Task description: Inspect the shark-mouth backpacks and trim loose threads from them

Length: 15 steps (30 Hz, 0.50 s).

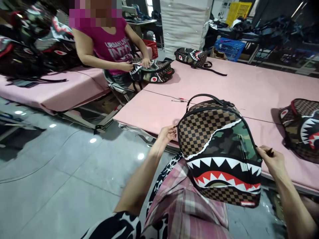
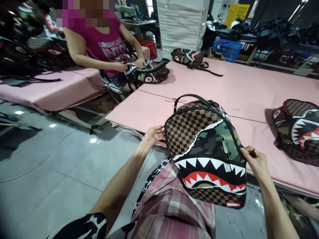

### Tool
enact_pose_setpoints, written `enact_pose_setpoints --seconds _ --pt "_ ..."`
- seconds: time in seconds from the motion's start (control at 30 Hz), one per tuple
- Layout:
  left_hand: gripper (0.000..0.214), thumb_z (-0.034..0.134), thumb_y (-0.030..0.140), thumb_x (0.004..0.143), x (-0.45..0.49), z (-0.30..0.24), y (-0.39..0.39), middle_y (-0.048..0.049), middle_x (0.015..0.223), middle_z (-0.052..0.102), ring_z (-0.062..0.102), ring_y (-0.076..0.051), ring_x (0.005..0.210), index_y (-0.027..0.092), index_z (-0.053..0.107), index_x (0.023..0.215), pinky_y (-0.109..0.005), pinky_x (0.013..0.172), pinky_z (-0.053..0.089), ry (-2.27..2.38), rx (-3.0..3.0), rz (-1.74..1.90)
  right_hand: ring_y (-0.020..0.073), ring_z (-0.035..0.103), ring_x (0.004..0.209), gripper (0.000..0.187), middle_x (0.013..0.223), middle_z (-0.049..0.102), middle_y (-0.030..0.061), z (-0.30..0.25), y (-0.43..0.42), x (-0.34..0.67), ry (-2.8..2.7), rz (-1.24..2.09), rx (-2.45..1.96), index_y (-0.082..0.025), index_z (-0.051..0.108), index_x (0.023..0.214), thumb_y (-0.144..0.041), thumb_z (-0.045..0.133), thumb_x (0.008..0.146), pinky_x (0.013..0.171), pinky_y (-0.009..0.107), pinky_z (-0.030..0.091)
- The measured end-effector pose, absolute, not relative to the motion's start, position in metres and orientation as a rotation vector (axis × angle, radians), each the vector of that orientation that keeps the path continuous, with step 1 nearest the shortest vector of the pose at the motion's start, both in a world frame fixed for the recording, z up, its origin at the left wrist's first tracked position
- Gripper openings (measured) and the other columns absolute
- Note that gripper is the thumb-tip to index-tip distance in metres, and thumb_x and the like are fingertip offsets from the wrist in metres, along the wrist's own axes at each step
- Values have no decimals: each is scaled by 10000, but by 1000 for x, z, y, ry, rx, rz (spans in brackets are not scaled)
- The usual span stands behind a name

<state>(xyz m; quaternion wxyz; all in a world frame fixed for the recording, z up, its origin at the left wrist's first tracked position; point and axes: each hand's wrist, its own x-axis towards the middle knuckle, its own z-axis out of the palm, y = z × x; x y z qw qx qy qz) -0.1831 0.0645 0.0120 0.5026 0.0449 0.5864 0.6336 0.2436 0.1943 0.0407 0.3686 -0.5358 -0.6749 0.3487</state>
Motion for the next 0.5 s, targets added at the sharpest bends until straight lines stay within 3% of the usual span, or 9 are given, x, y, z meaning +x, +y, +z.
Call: enact_pose_setpoints --seconds 0.1,0.27,0.4,0.5 --pt "211 538 199 795 -151 12 77 69 432 329 492 -100 477 163 456 604 -234 568 472 1323 190 1464 107 410 522 361 535 474 -25 26 205 265 -1477 851 -1476 -185 549 540 -500 725 554 483 245 346" --pt "221 478 354 865 -82 -1 78 -16 684 575 581 -131 706 156 557 806 -267 723 485 1270 577 1408 100 380 449 379 471 434 -44 -4 218 289 -1255 804 -1569 -194 527 561 -539 683 546 410 246 329" --pt "141 566 257 791 -68 -10 83 -12 911 635 567 -162 892 203 606 914 -282 858 427 1318 1037 1231 106 420 448 451 480 475 -44 -30 226 309 -1140 815 -1587 -184 547 605 -603 678 503 412 248 371" --pt "159 601 197 739 -79 -4 100 13 863 649 569 -164 860 221 636 892 -282 862 409 1309 1289 1045 117 468 465 496 517 538 -22 -40 232 320 -1099 870 -1595 -164 596 648 -613 701 464 432 251 409"
